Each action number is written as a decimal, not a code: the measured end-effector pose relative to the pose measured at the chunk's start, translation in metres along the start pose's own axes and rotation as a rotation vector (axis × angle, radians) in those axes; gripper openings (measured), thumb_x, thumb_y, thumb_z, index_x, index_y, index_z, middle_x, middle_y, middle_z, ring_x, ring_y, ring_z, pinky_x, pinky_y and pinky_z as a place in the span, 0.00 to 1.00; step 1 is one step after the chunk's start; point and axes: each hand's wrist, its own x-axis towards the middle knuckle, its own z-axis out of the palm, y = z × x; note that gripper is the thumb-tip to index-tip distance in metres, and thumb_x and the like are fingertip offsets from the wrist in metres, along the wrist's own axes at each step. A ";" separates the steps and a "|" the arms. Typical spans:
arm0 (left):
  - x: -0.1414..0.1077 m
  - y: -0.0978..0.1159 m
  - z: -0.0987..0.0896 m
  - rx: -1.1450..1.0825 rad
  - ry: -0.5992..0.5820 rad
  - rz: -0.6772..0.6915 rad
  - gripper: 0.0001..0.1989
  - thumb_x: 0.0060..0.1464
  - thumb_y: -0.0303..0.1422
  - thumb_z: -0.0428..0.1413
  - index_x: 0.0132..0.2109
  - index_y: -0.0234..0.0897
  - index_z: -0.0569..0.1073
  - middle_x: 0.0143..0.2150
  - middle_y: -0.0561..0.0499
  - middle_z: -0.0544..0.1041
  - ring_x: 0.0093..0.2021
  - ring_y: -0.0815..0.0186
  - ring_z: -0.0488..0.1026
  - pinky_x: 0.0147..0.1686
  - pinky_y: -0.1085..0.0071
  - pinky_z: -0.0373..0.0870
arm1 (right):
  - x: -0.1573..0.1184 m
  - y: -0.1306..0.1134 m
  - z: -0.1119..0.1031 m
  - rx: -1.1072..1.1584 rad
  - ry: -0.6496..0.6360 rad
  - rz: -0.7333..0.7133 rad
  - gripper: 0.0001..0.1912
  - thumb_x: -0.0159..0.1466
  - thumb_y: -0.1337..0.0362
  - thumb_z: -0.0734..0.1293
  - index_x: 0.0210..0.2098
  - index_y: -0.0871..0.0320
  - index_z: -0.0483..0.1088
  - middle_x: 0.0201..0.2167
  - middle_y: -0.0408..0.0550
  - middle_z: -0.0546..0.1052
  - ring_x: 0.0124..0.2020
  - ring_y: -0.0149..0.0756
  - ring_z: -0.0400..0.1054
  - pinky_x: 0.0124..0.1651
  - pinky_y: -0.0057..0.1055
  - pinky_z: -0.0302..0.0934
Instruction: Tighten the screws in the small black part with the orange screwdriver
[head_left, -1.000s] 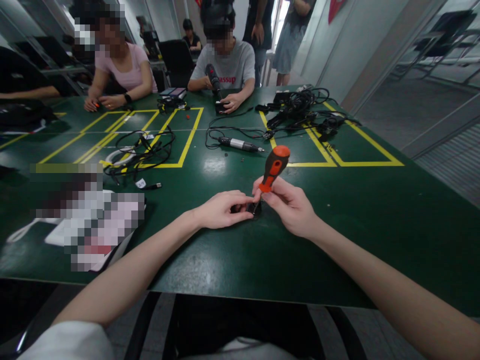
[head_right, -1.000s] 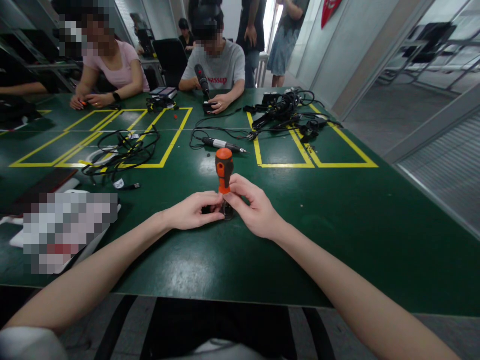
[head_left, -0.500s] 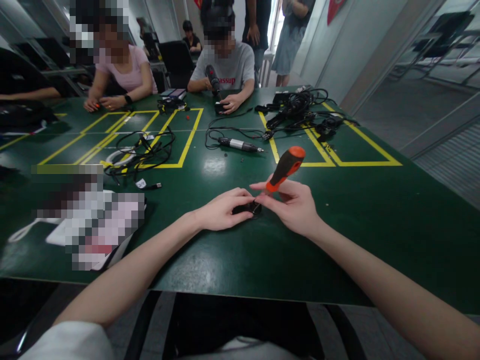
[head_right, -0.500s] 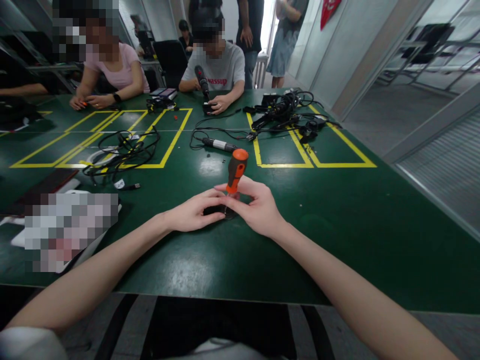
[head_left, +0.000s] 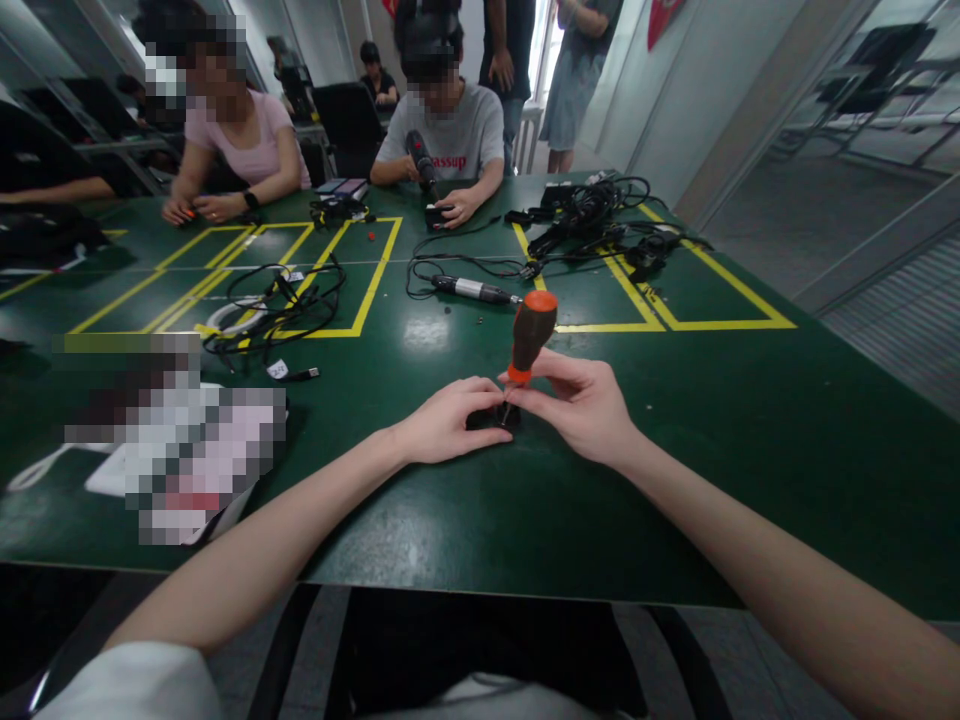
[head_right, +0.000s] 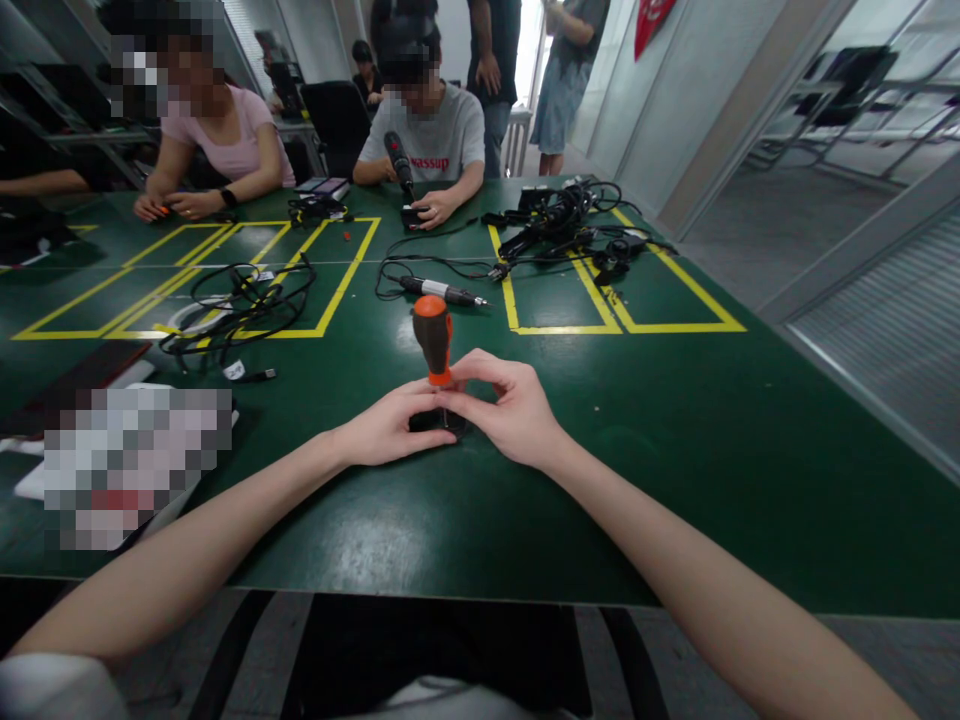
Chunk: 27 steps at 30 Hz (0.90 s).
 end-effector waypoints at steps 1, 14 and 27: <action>0.000 0.001 0.000 -0.008 -0.003 0.008 0.13 0.65 0.39 0.61 0.49 0.35 0.78 0.55 0.40 0.77 0.56 0.56 0.74 0.62 0.55 0.70 | 0.000 0.000 -0.001 -0.006 0.006 -0.001 0.06 0.62 0.59 0.78 0.36 0.53 0.83 0.33 0.47 0.82 0.37 0.40 0.76 0.43 0.40 0.72; 0.001 0.007 -0.002 -0.085 -0.048 0.003 0.08 0.64 0.37 0.60 0.42 0.36 0.74 0.50 0.44 0.77 0.53 0.58 0.74 0.59 0.60 0.71 | -0.002 -0.002 0.000 0.175 -0.119 0.072 0.15 0.62 0.52 0.78 0.38 0.55 0.75 0.30 0.43 0.80 0.29 0.34 0.76 0.39 0.35 0.74; 0.000 0.013 -0.031 -0.169 0.369 0.076 0.25 0.64 0.42 0.57 0.65 0.41 0.71 0.56 0.44 0.80 0.53 0.57 0.75 0.52 0.60 0.72 | -0.002 -0.002 0.003 0.117 -0.105 0.029 0.12 0.69 0.53 0.73 0.38 0.54 0.83 0.36 0.47 0.82 0.35 0.36 0.76 0.43 0.37 0.72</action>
